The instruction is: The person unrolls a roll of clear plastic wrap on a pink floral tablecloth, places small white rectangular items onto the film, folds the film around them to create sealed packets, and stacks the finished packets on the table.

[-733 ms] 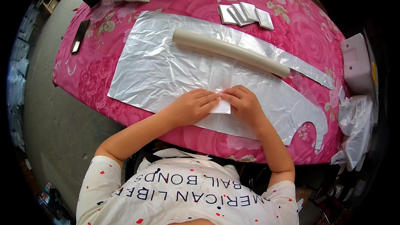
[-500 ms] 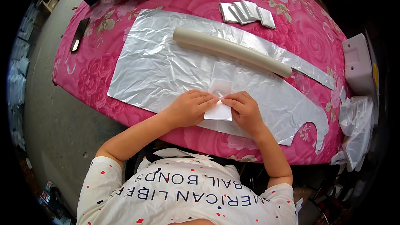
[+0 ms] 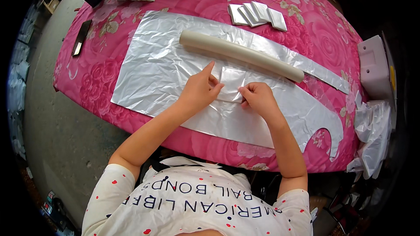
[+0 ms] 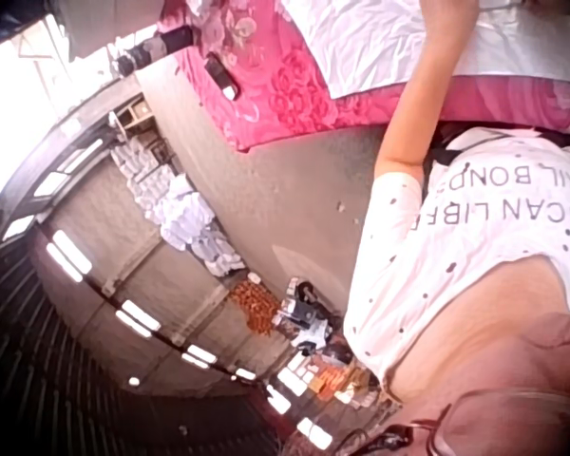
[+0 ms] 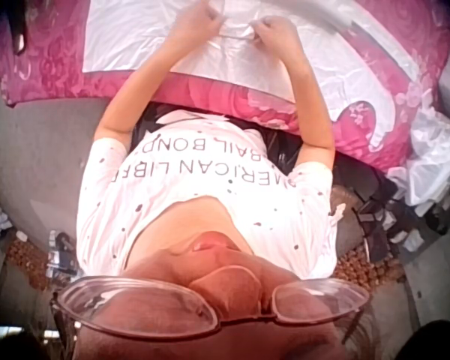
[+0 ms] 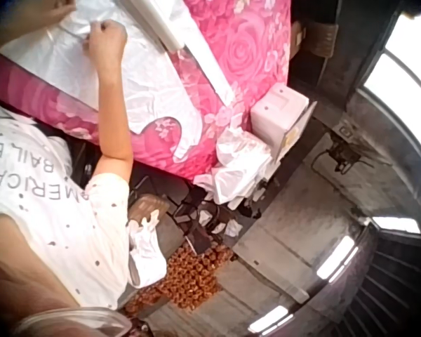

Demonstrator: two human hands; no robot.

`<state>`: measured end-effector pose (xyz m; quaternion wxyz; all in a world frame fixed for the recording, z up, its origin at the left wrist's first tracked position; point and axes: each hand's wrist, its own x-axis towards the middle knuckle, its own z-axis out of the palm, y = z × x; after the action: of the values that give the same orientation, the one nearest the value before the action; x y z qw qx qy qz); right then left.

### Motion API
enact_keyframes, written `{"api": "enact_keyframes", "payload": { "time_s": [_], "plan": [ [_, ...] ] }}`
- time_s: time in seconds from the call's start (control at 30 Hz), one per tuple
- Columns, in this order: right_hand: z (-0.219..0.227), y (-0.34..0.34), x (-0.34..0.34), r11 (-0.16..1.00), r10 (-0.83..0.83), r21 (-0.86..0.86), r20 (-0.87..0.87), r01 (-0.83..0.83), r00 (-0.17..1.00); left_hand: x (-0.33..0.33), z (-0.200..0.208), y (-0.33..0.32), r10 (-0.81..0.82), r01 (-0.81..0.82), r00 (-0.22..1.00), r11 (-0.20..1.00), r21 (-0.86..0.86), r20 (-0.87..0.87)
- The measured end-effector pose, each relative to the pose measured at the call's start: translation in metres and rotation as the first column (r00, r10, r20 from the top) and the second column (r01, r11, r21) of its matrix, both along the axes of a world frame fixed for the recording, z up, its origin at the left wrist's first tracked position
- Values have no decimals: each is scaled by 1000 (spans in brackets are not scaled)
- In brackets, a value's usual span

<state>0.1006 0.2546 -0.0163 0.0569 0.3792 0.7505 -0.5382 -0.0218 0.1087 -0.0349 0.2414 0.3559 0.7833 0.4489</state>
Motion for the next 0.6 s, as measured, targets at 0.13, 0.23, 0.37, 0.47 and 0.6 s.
{"api": "enact_keyframes", "payload": {
  "time_s": [0.13, 0.23, 0.37, 0.47, 0.6],
  "plan": [
    [2, 1, -3, 1000, 20, 11, 11, -20, 1000, 6, -10, -5, -90, 231, 762, 963, 140, -641],
    [-2, 4, -2, 1000, 21, -3, 3, -21, 1000, 19, -18, 5, -279, 408, 709, 911, 55, -648],
    [-4, 5, -3, 1000, 8, -22, -1, -8, 1000, 30, -25, 13, -344, 294, 684, 937, -189, -643],
    [-4, 2, -3, 1000, -18, -17, -10, 18, 1000, 30, -27, 12, -400, 289, 697, 916, -277, -595],
    [0, 1, 2, 996, 59, 73, -12, -58, 998, 32, -26, 13, -400, 290, 715, 916, -277, -573]
  ]
}}
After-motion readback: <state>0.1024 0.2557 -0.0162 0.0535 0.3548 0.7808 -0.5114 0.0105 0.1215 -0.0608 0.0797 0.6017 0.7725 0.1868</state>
